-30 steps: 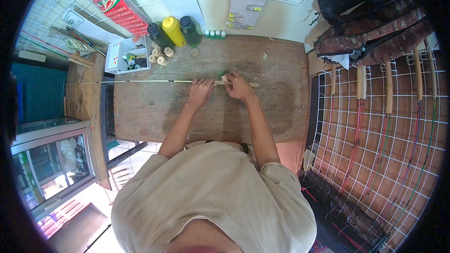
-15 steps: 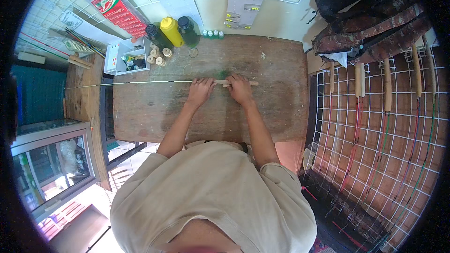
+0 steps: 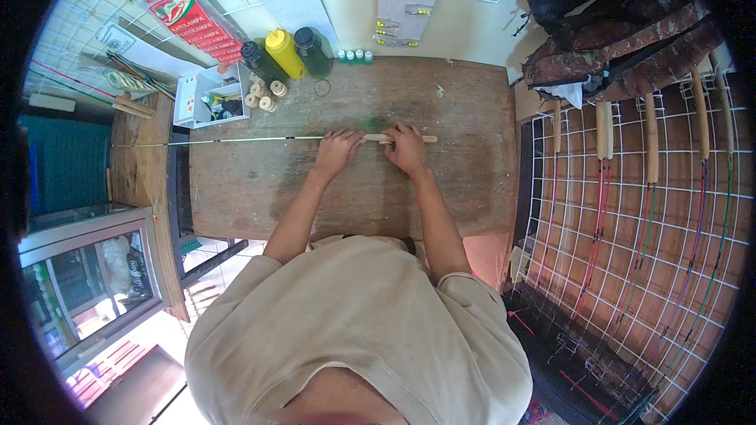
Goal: Repair or assemble components of a fishing rod on a wooden workbench.
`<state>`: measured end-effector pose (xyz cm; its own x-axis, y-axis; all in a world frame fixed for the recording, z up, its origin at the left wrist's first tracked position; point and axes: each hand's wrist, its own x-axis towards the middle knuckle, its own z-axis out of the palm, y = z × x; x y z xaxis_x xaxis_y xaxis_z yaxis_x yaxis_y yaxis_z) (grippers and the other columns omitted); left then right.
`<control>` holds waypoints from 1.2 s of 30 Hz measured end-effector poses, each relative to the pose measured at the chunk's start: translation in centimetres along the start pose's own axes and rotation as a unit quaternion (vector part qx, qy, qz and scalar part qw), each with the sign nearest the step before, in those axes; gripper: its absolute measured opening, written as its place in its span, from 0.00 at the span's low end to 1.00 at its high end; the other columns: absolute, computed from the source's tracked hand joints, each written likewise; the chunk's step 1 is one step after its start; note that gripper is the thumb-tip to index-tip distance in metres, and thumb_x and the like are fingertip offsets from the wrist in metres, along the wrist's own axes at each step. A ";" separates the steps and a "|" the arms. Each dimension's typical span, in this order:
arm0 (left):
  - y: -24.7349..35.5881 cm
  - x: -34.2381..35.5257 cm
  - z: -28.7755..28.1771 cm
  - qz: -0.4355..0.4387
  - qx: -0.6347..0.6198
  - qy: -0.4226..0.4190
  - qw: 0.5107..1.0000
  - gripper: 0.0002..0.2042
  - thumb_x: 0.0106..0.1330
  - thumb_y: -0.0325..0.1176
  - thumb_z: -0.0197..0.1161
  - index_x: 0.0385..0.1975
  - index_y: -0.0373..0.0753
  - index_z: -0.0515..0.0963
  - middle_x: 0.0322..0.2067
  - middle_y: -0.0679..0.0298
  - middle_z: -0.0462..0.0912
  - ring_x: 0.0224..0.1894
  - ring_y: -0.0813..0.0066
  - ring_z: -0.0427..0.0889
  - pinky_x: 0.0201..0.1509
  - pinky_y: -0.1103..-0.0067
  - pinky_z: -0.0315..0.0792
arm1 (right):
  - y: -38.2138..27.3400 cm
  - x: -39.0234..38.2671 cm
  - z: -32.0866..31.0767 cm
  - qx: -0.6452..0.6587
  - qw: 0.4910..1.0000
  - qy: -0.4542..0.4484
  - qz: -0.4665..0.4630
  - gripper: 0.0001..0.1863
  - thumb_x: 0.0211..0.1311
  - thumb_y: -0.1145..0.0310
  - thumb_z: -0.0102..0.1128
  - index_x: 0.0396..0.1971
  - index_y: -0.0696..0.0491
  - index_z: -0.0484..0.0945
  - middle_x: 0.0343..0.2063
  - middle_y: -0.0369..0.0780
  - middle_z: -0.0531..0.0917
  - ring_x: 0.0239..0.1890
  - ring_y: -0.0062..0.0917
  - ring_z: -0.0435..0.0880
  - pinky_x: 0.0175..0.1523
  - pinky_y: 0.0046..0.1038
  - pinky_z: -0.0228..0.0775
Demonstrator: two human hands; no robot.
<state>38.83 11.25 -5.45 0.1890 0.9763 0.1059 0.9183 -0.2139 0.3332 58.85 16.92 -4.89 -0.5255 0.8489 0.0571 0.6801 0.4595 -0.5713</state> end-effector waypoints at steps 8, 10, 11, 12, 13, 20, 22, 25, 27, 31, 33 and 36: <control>0.2 0.2 -0.4 0.006 -0.026 0.002 1.000 0.14 0.66 0.39 0.55 0.49 0.45 0.78 0.43 0.62 0.83 0.49 0.63 0.79 0.50 0.66 0.70 | 0.2 0.0 0.0 0.038 0.999 -0.023 0.010 0.21 0.45 0.75 0.60 0.45 0.51 0.80 0.41 0.41 0.77 0.44 0.38 0.76 0.53 0.37 0.65; 0.4 0.2 -0.6 0.009 -0.040 0.029 0.999 0.14 0.66 0.38 0.56 0.49 0.46 0.77 0.42 0.61 0.83 0.48 0.63 0.79 0.48 0.66 0.70 | 0.0 0.1 -0.1 0.038 0.999 -0.028 -0.006 0.23 0.46 0.75 0.59 0.47 0.50 0.78 0.42 0.41 0.77 0.44 0.38 0.77 0.53 0.38 0.64; 0.4 0.2 -0.5 0.008 -0.039 0.029 0.999 0.14 0.66 0.38 0.56 0.49 0.46 0.77 0.42 0.61 0.83 0.48 0.63 0.79 0.48 0.66 0.70 | -0.3 0.2 -0.1 0.060 0.998 -0.017 -0.009 0.26 0.46 0.76 0.59 0.51 0.49 0.75 0.42 0.41 0.78 0.45 0.37 0.77 0.53 0.37 0.63; 0.4 0.1 -0.4 0.010 -0.040 0.037 0.998 0.14 0.65 0.38 0.56 0.49 0.46 0.77 0.42 0.62 0.83 0.48 0.65 0.79 0.49 0.67 0.69 | -0.6 0.3 -0.2 0.083 0.996 -0.007 -0.012 0.29 0.47 0.77 0.59 0.55 0.48 0.72 0.43 0.42 0.79 0.45 0.37 0.77 0.54 0.37 0.62; 0.5 0.2 -0.4 0.012 -0.042 0.045 0.998 0.14 0.65 0.38 0.56 0.49 0.46 0.76 0.41 0.63 0.83 0.47 0.66 0.79 0.49 0.68 0.68 | -0.6 0.3 -0.2 0.083 0.996 -0.007 -0.013 0.29 0.47 0.77 0.59 0.55 0.48 0.72 0.43 0.42 0.79 0.45 0.37 0.77 0.54 0.37 0.62; 0.8 0.4 0.1 -0.003 -0.071 0.036 0.997 0.11 0.64 0.36 0.57 0.44 0.44 0.77 0.42 0.64 0.82 0.48 0.65 0.78 0.47 0.67 0.70 | -0.3 0.3 0.0 0.085 0.996 -0.029 0.000 0.32 0.49 0.76 0.61 0.59 0.48 0.67 0.43 0.42 0.80 0.47 0.36 0.77 0.54 0.35 0.60; 0.8 0.3 -0.2 -0.013 -0.072 0.017 0.997 0.11 0.64 0.36 0.57 0.44 0.44 0.78 0.41 0.64 0.82 0.48 0.66 0.79 0.47 0.66 0.72 | -0.1 0.2 0.0 0.084 0.996 -0.026 0.000 0.32 0.49 0.76 0.62 0.58 0.48 0.67 0.44 0.42 0.80 0.47 0.36 0.77 0.54 0.35 0.60; 0.4 0.1 -0.1 0.004 -0.060 0.043 0.997 0.11 0.63 0.36 0.58 0.44 0.44 0.79 0.41 0.64 0.82 0.48 0.67 0.79 0.47 0.67 0.72 | -0.1 0.1 -0.1 0.096 0.995 -0.030 -0.014 0.32 0.49 0.76 0.62 0.58 0.48 0.67 0.44 0.42 0.80 0.48 0.36 0.77 0.54 0.34 0.60; 0.4 -0.1 -0.3 -0.003 -0.069 0.044 0.997 0.11 0.63 0.36 0.58 0.43 0.44 0.79 0.41 0.63 0.82 0.48 0.65 0.79 0.47 0.67 0.73 | -0.2 0.1 -0.3 0.105 0.994 -0.023 -0.009 0.32 0.49 0.76 0.63 0.58 0.48 0.68 0.45 0.42 0.80 0.49 0.36 0.76 0.55 0.34 0.59; 0.7 -0.2 -0.8 -0.021 -0.098 0.026 0.995 0.12 0.63 0.36 0.59 0.45 0.44 0.78 0.42 0.62 0.82 0.49 0.64 0.78 0.50 0.67 0.71 | -0.2 0.2 -0.1 0.102 0.994 -0.038 -0.012 0.32 0.49 0.76 0.63 0.58 0.48 0.68 0.46 0.42 0.80 0.50 0.36 0.76 0.55 0.35 0.60; 0.7 -0.2 -1.0 -0.012 -0.075 0.040 0.996 0.13 0.63 0.37 0.59 0.46 0.44 0.78 0.42 0.62 0.82 0.50 0.64 0.77 0.52 0.67 0.69 | -0.3 0.1 0.0 0.096 0.995 -0.023 -0.018 0.31 0.48 0.76 0.63 0.57 0.47 0.70 0.46 0.39 0.80 0.51 0.32 0.76 0.56 0.33 0.60; 0.7 0.0 -1.1 0.000 -0.057 0.052 0.997 0.15 0.62 0.39 0.60 0.48 0.43 0.77 0.44 0.61 0.81 0.53 0.64 0.75 0.55 0.67 0.65 | -0.2 0.1 -0.1 0.080 0.996 -0.020 -0.030 0.32 0.48 0.75 0.63 0.57 0.48 0.69 0.45 0.40 0.79 0.51 0.36 0.74 0.56 0.36 0.60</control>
<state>39.09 11.09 -4.20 0.1471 0.9685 0.2008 0.8715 -0.2230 0.4369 58.72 16.90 -4.70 -0.5853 0.8082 0.0651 0.5579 0.4597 -0.6909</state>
